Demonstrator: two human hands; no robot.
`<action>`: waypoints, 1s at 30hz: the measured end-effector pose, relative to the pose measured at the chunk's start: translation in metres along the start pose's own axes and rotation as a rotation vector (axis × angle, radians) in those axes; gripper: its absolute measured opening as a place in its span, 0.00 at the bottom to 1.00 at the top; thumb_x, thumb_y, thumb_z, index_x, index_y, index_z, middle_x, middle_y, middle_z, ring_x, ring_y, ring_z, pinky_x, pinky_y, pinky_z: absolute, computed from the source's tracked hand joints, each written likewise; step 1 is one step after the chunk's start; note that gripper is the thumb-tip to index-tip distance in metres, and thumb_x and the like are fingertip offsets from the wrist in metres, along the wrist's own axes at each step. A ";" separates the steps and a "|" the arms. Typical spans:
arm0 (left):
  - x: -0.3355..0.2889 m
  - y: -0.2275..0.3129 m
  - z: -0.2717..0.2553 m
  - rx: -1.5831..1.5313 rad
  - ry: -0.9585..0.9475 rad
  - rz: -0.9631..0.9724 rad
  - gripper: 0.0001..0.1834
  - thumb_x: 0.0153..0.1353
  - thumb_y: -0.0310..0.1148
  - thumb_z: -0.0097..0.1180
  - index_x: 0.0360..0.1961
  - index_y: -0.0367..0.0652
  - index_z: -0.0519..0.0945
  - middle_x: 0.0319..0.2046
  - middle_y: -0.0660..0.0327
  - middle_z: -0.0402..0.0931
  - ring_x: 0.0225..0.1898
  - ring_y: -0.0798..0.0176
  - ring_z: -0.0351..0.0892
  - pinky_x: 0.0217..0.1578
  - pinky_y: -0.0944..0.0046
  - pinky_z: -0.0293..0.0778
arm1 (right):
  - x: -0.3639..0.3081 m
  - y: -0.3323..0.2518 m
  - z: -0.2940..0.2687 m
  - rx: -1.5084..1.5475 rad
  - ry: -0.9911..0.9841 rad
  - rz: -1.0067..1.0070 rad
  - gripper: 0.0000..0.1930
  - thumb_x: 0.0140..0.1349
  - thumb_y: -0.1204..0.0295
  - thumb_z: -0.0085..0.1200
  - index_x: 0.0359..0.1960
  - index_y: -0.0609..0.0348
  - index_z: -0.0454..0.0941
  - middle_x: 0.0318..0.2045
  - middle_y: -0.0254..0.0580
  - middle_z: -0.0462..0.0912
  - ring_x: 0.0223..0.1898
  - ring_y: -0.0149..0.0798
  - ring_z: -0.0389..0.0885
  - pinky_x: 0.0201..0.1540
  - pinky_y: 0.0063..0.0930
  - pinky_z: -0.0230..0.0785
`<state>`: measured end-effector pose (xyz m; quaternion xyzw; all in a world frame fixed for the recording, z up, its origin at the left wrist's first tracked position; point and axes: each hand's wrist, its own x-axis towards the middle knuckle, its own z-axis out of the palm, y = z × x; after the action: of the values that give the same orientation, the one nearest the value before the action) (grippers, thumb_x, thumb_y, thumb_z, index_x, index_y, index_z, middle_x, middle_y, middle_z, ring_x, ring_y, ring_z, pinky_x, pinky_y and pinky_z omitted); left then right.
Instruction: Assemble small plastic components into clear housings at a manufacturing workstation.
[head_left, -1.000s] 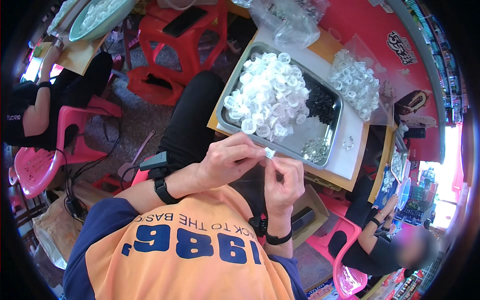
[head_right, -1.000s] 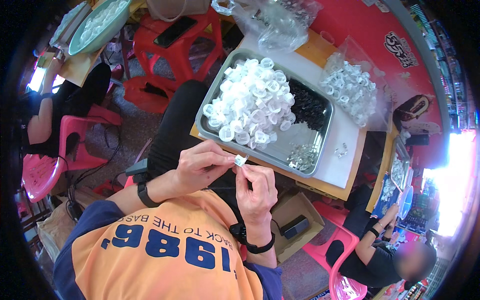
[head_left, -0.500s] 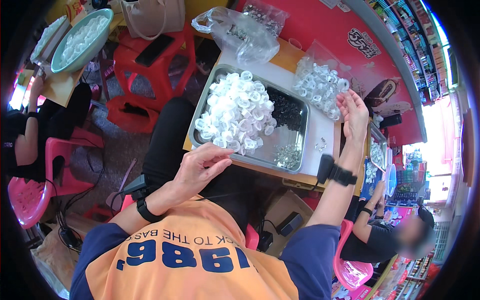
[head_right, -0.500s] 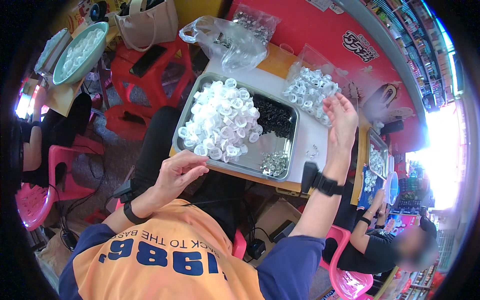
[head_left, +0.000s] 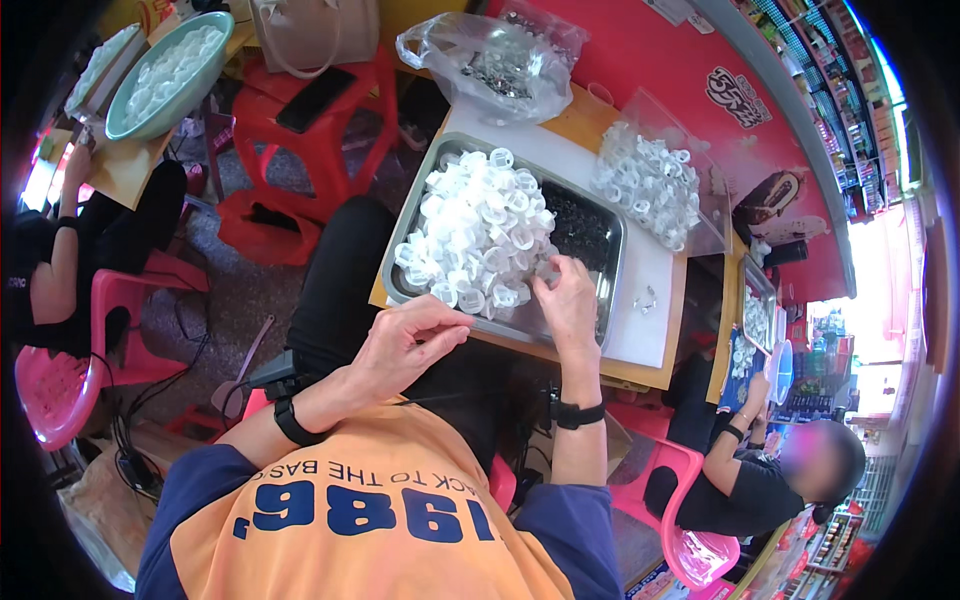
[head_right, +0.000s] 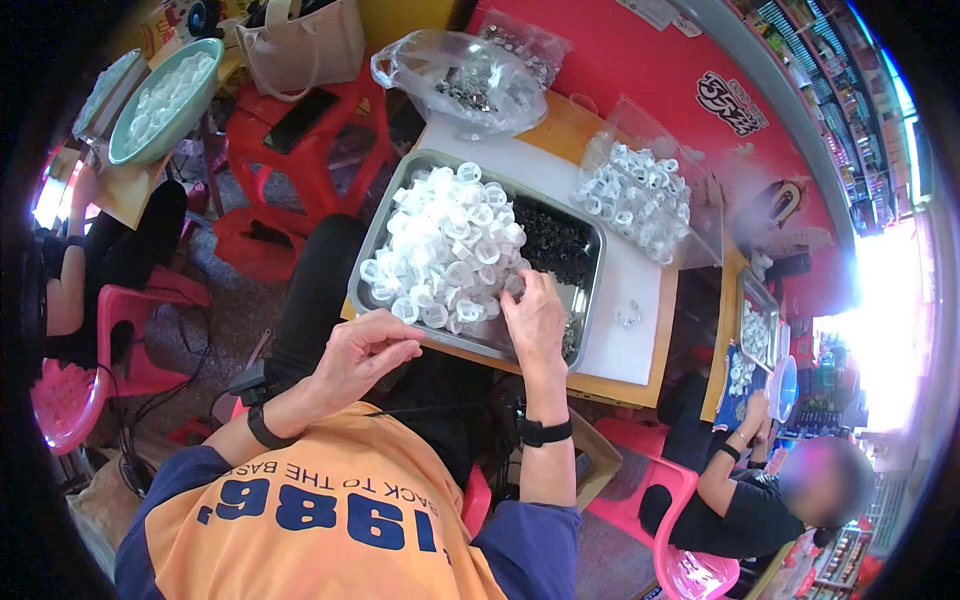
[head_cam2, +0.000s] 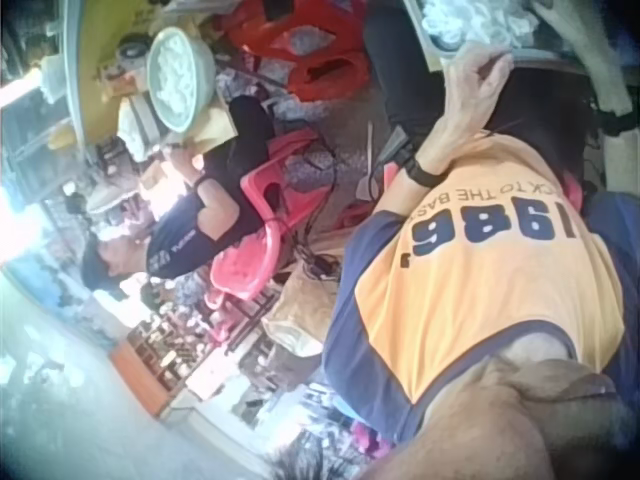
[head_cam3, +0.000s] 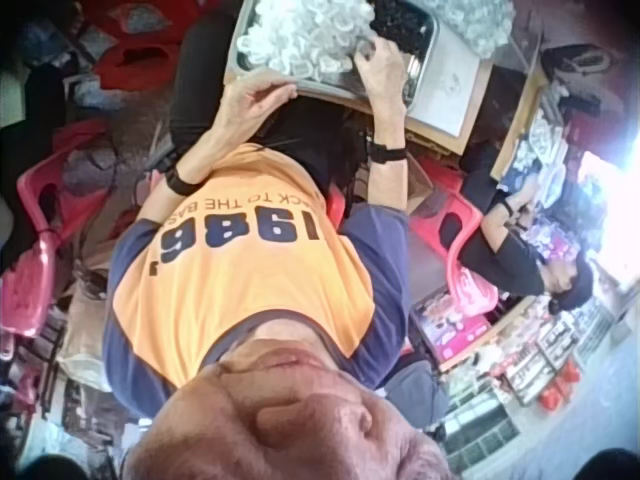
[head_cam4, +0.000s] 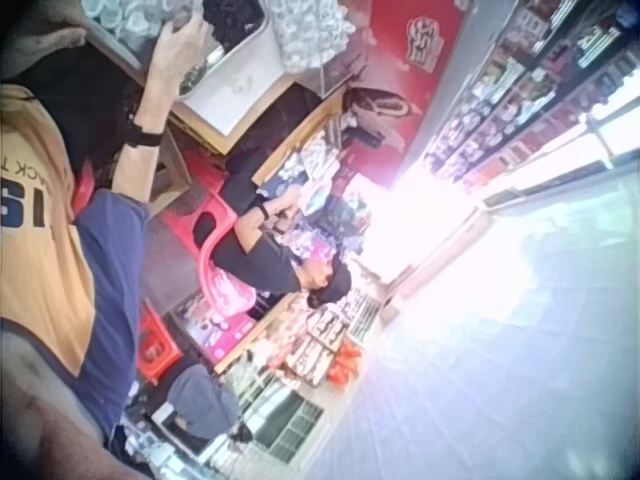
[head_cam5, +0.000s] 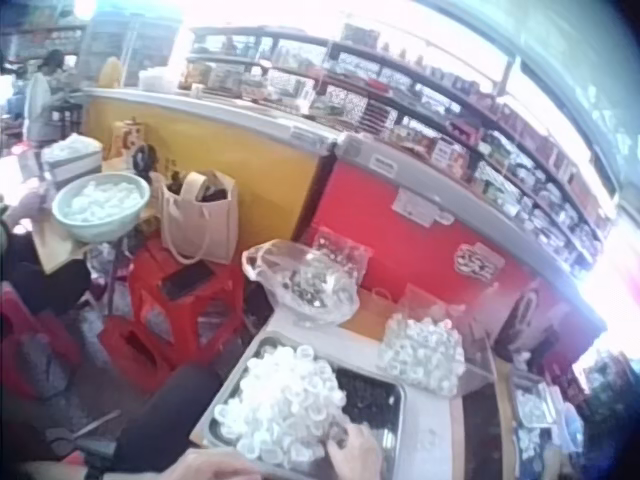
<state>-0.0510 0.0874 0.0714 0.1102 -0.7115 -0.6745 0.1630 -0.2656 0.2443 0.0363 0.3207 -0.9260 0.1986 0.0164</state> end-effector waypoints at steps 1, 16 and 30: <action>-0.001 -0.001 0.000 -0.038 -0.002 -0.027 0.09 0.62 0.25 0.59 0.43 0.35 0.83 0.31 0.59 0.79 0.33 0.72 0.79 0.34 0.73 0.76 | -0.003 -0.011 -0.009 0.055 -0.002 0.032 0.19 0.50 0.70 0.65 0.46 0.59 0.79 0.38 0.44 0.80 0.34 0.41 0.80 0.40 0.33 0.73; 0.016 0.014 0.022 -0.499 -0.186 -0.164 0.24 0.59 0.21 0.62 0.58 0.36 0.73 0.52 0.57 0.75 0.48 0.66 0.79 0.48 0.66 0.78 | -0.080 -0.065 -0.054 0.962 -0.003 -0.050 0.21 0.52 0.86 0.64 0.49 0.66 0.77 0.48 0.41 0.77 0.48 0.32 0.78 0.50 0.24 0.73; 0.004 -0.008 0.020 -0.420 -0.190 -0.255 0.17 0.59 0.23 0.63 0.50 0.34 0.79 0.46 0.59 0.78 0.45 0.71 0.78 0.46 0.71 0.77 | -0.076 -0.038 -0.055 0.617 -0.062 0.231 0.11 0.59 0.72 0.62 0.43 0.61 0.83 0.32 0.40 0.84 0.30 0.29 0.80 0.35 0.24 0.72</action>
<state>-0.0632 0.1038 0.0631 0.0989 -0.5486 -0.8297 0.0285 -0.1879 0.2820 0.0883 0.2095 -0.8525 0.4602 -0.1323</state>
